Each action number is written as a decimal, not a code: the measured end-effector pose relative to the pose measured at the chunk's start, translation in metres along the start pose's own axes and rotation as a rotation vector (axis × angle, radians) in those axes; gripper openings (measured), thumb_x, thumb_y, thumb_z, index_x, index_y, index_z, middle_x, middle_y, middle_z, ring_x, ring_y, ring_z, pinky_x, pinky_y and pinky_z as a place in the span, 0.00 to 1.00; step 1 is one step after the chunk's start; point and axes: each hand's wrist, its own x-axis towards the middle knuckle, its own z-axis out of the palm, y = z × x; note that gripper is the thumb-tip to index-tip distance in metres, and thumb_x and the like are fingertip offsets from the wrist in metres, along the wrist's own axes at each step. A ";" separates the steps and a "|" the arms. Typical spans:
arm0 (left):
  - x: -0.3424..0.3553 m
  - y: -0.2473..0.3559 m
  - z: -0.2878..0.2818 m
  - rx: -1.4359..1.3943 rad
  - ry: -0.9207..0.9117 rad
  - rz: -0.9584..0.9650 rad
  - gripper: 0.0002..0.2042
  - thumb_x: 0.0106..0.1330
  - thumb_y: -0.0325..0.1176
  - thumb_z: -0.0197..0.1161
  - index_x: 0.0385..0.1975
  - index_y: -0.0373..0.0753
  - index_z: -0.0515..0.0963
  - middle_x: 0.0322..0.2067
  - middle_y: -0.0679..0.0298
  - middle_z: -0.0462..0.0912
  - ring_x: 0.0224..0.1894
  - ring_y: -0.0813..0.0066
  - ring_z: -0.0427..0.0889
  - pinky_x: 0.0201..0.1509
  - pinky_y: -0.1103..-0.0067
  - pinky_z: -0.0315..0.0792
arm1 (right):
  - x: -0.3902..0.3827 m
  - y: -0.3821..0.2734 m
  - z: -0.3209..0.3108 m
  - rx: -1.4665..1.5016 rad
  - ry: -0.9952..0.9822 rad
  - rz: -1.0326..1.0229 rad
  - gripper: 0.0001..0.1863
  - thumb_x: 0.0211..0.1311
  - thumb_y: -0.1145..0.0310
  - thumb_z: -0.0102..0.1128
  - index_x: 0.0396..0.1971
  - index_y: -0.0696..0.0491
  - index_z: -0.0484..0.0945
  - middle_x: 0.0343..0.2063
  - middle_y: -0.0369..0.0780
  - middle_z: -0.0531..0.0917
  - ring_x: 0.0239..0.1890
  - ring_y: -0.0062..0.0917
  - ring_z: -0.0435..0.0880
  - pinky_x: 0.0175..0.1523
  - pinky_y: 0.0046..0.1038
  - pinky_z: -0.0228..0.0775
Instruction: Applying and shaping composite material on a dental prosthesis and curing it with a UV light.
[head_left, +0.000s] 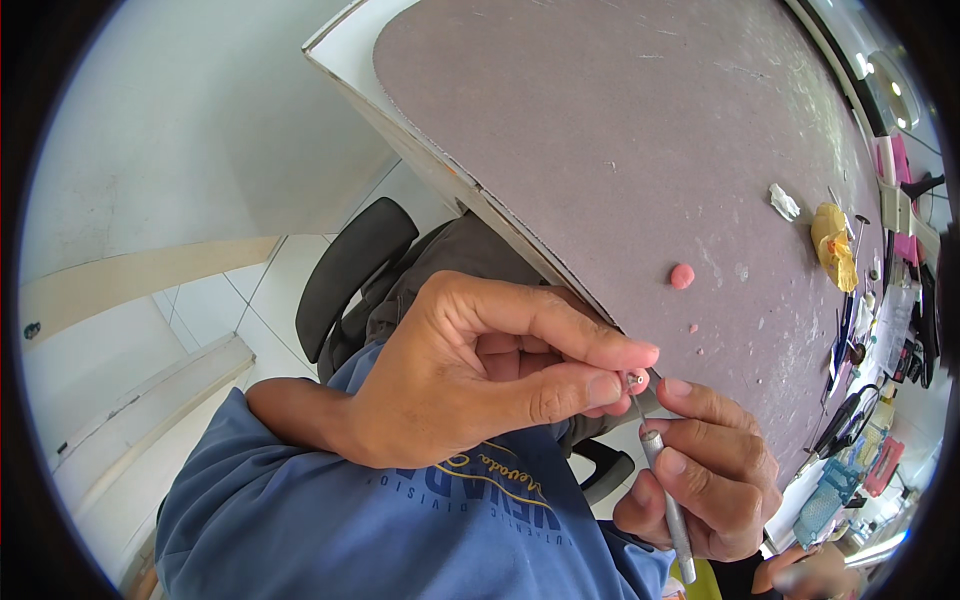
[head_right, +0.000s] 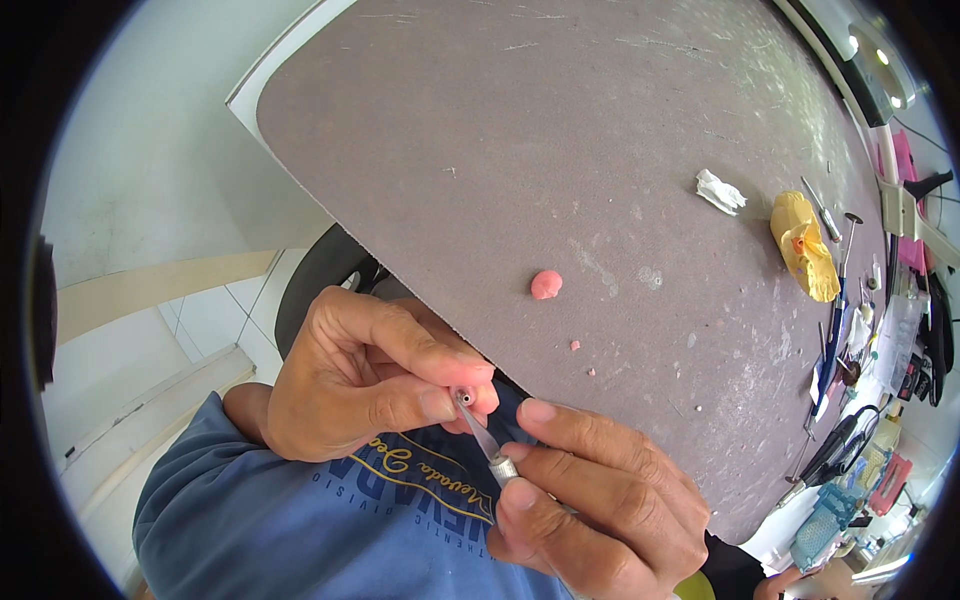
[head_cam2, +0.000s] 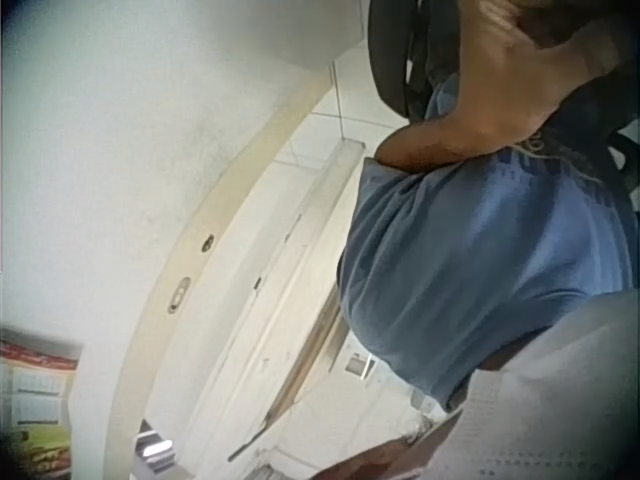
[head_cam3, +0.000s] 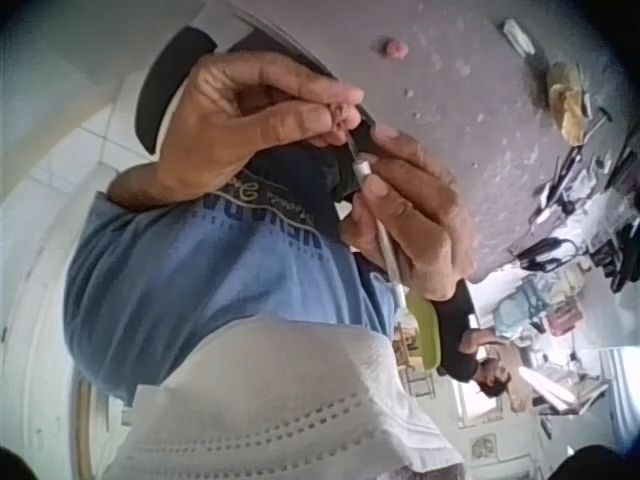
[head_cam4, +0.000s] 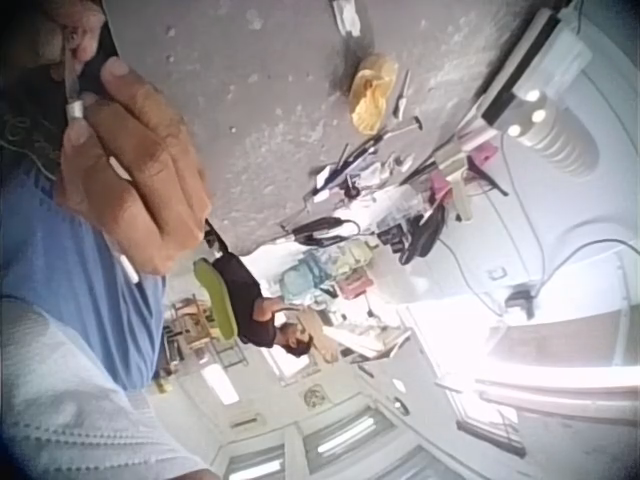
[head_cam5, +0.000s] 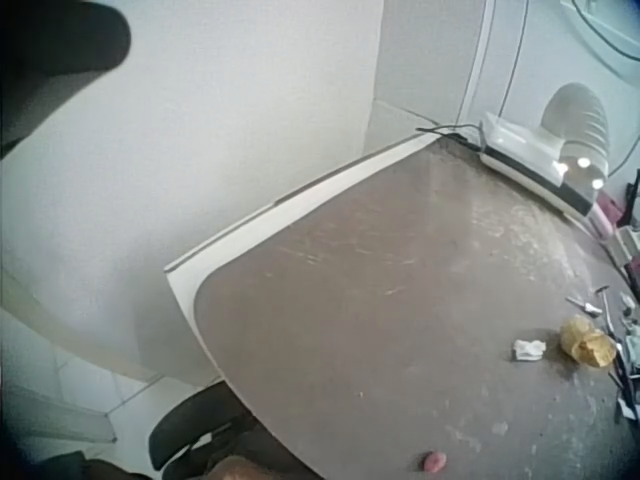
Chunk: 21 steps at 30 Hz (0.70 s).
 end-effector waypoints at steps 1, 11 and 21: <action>0.001 0.001 0.001 -0.004 -0.009 -0.004 0.07 0.62 0.19 0.61 0.39 0.29 0.80 0.36 0.47 0.83 0.39 0.67 0.84 0.43 0.76 0.81 | 0.002 -0.002 -0.004 -0.014 -0.039 0.000 0.08 0.57 0.72 0.62 0.33 0.59 0.74 0.24 0.44 0.79 0.34 0.36 0.85 0.43 0.35 0.81; -0.001 0.001 0.000 0.000 0.005 -0.005 0.07 0.61 0.18 0.61 0.39 0.29 0.80 0.37 0.47 0.82 0.39 0.67 0.85 0.44 0.76 0.81 | -0.005 0.001 0.004 0.027 0.053 0.021 0.09 0.58 0.71 0.63 0.35 0.58 0.75 0.24 0.43 0.78 0.34 0.35 0.85 0.46 0.36 0.80; -0.001 0.000 0.000 0.003 -0.002 0.017 0.07 0.61 0.18 0.61 0.39 0.29 0.80 0.37 0.48 0.82 0.39 0.67 0.84 0.45 0.75 0.80 | -0.001 0.003 -0.002 0.019 -0.032 -0.009 0.10 0.57 0.73 0.61 0.36 0.59 0.74 0.24 0.43 0.79 0.34 0.36 0.85 0.45 0.36 0.81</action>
